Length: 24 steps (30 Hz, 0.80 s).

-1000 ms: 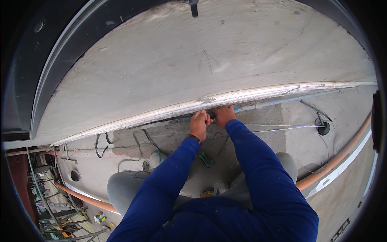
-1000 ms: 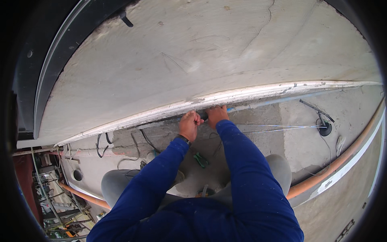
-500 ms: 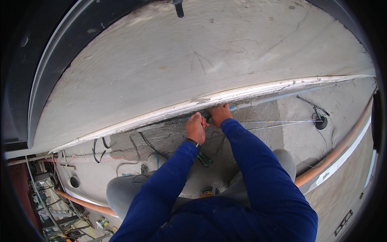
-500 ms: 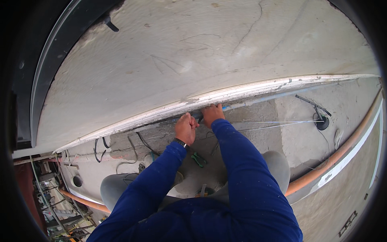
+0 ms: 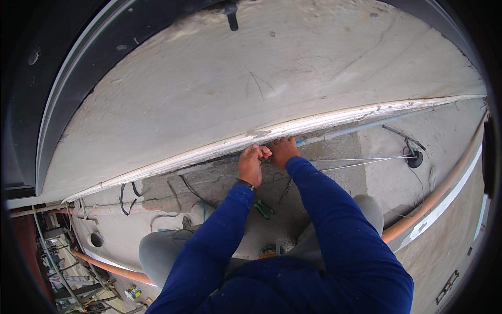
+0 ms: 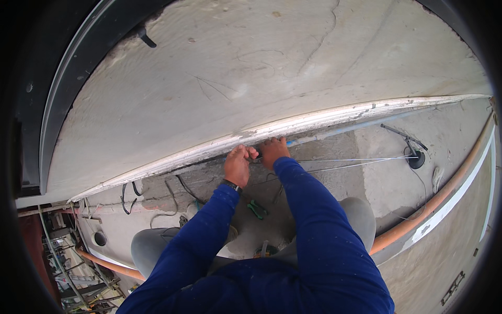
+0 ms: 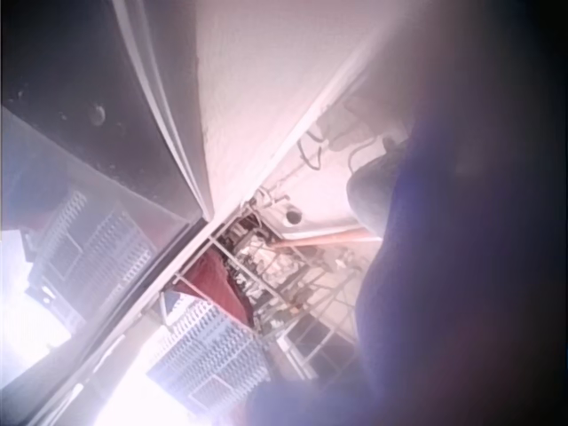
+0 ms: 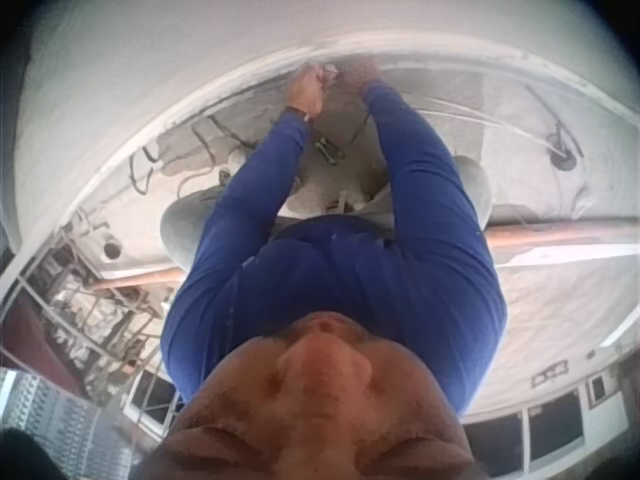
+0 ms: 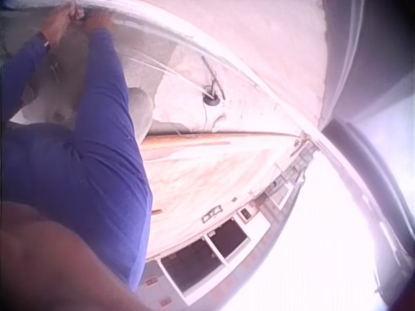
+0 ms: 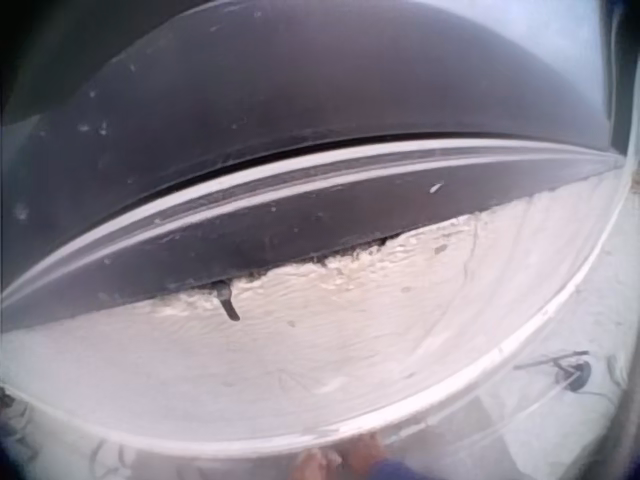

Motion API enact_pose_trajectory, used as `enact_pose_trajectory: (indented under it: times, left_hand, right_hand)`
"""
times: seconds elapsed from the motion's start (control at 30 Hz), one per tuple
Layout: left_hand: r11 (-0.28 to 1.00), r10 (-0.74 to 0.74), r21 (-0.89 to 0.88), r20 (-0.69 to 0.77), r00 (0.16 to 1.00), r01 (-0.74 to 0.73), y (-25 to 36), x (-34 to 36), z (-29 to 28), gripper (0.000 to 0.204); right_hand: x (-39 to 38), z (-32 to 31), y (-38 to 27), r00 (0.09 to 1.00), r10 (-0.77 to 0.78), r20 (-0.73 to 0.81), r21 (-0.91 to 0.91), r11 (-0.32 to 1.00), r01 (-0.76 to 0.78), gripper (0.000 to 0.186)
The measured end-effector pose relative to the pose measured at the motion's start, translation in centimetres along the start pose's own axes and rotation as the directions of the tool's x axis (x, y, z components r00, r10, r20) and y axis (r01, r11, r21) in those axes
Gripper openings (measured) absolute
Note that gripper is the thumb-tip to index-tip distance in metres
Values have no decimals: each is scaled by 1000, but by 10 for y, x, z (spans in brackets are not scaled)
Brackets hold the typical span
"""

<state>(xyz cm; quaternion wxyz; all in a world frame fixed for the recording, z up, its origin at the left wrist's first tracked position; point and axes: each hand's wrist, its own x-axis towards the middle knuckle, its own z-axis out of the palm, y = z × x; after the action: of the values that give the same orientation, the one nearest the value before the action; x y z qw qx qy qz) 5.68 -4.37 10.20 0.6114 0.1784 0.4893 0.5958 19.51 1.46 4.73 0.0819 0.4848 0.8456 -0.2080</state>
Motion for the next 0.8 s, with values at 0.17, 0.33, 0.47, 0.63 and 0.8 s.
enact_pose_trajectory:
  times: [0.17,0.33,0.47,0.63,0.8]
  left_hand:
    - [999,-41,30,27,999,40,3,4,1,34]
    - [995,-95,21,-65,993,97,0,5,-2,32]
    - [994,-108,17,-113,988,111,0,0,6,32]
    - [991,-129,5,-155,979,131,3,-6,12,30]
    - [991,-123,24,-140,982,128,0,-8,11,26]
  right_hand:
    - [-2,3,-10,994,75,-73,-22,997,-77,44]
    - [-7,-3,-14,995,54,-87,-17,998,-56,45]
    - [-8,-1,-8,996,23,-82,-30,999,-26,47]
    - [-8,-5,-11,997,48,-61,6,999,-48,48]
    - [-5,-2,-11,997,67,-36,-16,998,-68,50]
